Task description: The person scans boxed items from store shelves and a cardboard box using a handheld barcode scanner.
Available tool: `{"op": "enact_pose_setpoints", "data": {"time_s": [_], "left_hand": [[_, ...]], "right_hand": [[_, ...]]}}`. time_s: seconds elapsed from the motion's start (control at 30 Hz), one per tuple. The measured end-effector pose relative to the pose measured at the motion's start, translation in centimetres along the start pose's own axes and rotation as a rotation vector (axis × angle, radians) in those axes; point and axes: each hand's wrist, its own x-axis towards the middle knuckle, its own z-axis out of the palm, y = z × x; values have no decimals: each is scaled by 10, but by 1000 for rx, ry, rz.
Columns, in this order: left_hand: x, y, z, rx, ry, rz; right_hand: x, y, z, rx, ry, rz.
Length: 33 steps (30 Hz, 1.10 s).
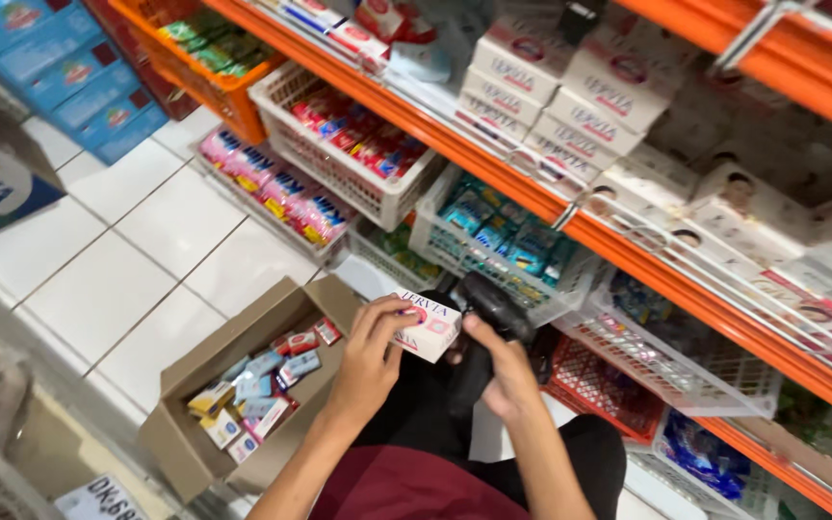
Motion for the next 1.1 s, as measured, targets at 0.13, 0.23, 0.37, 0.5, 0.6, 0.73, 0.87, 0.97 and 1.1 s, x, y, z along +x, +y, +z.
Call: {"op": "enact_pose_setpoints", "data": {"time_s": [0.13,0.23,0.37,0.5,0.6,0.73,0.87,0.97,1.1], "left_hand": [[24,30,14,123,38,19],[39,52,7,41,-12,-51],[58,72,12,28,29,-60],[89,67,6,-200,83,-11],[141,63,6,1,286,135],[221,56,21,-66,411,186],[272,52,46,-81,429,227],[290,47,63,-56,401,171],[302,36,74,5,417,176]], "right_hand": [[1,-1,3,111,56,55],[-2,-13,15,146,77,-11],[-7,-30,36,90,55,-316],[-11,-42,32,144,38,-352],[-10,-46,20,101,40,-422],[-4,-36,3,85,69,-420],[2,-27,-1,88,147,-388],[4,-23,0,51,174,-384],[7,-23,2,7,183,-399]]}}
